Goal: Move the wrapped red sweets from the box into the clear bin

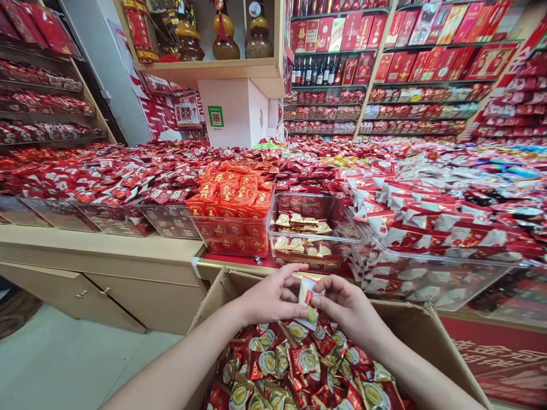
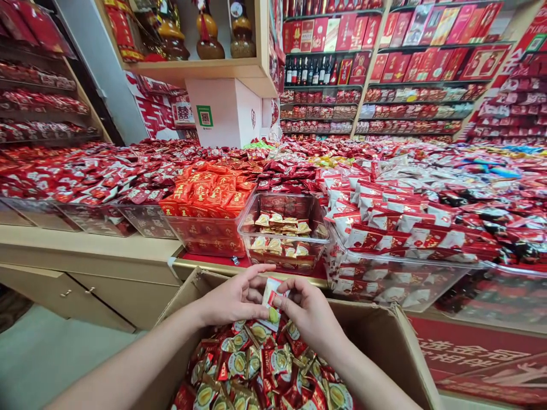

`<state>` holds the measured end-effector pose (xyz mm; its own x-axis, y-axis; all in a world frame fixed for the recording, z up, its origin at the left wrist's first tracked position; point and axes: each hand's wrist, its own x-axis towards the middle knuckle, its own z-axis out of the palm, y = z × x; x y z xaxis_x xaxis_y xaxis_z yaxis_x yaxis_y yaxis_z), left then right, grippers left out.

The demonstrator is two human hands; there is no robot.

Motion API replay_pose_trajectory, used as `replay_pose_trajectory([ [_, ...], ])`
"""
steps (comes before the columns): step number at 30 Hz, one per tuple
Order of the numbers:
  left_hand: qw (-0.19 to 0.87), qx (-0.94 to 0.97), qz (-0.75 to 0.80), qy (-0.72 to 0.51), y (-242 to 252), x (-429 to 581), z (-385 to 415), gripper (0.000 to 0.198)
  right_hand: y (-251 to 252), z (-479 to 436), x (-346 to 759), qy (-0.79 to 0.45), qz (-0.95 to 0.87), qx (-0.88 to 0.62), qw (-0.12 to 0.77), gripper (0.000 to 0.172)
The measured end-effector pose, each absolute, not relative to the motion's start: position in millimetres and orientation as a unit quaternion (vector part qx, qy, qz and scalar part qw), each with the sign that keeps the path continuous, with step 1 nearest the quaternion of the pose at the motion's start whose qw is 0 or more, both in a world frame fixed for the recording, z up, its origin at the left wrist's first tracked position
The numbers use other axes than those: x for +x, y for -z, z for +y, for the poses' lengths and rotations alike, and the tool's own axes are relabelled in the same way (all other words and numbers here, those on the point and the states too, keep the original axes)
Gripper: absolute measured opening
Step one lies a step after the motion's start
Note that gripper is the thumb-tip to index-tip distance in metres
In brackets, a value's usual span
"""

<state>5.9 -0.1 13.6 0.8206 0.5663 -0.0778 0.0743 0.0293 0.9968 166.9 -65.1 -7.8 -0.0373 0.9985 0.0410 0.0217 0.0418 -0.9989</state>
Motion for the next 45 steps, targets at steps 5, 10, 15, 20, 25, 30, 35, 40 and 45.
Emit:
replay_pose_trajectory([
  [5,0.663,0.675,0.242,-0.213,-6.5,10.0,-1.5,0.056,11.5,-63.5,165.3,-0.51,-0.498,-0.469,0.521,0.022],
  [10,0.66,0.665,0.257,-0.236,-5.1,10.8,-0.8,0.06,8.9,-65.2,165.4,-0.507,-0.487,-0.457,0.545,0.032],
  [15,0.691,0.615,0.254,-0.281,-10.6,14.5,-2.1,0.042,4.7,-67.2,164.0,-0.454,-0.504,-0.472,0.563,0.03],
  [20,0.784,0.485,0.224,-0.315,-11.8,19.0,-8.9,0.046,3.5,-72.1,160.2,-0.351,-0.567,-0.452,0.593,0.04],
  [25,0.83,0.411,0.201,-0.318,-8.7,20.5,-15.3,0.051,4.3,-72.7,163.8,-0.137,-0.692,-0.495,0.508,0.027],
  [30,0.86,0.363,0.177,-0.313,-17.0,21.6,-20.7,0.055,-0.4,-72.1,166.9,-0.002,-0.76,-0.463,0.456,0.023],
  [35,0.855,0.358,0.169,-0.334,-23.7,18.3,-18.7,0.063,-2.9,-76.0,160.6,0.016,-0.767,-0.466,0.442,0.026],
  [40,0.854,0.37,0.138,-0.338,-24.8,13.6,-15.0,0.062,-1.1,-76.0,160.6,-0.011,-0.754,-0.495,0.433,0.02],
  [45,0.849,0.383,0.147,-0.334,-24.2,11.8,-13.7,0.067,-3.0,-75.0,163.0,0.001,-0.778,-0.481,0.403,0.019],
])
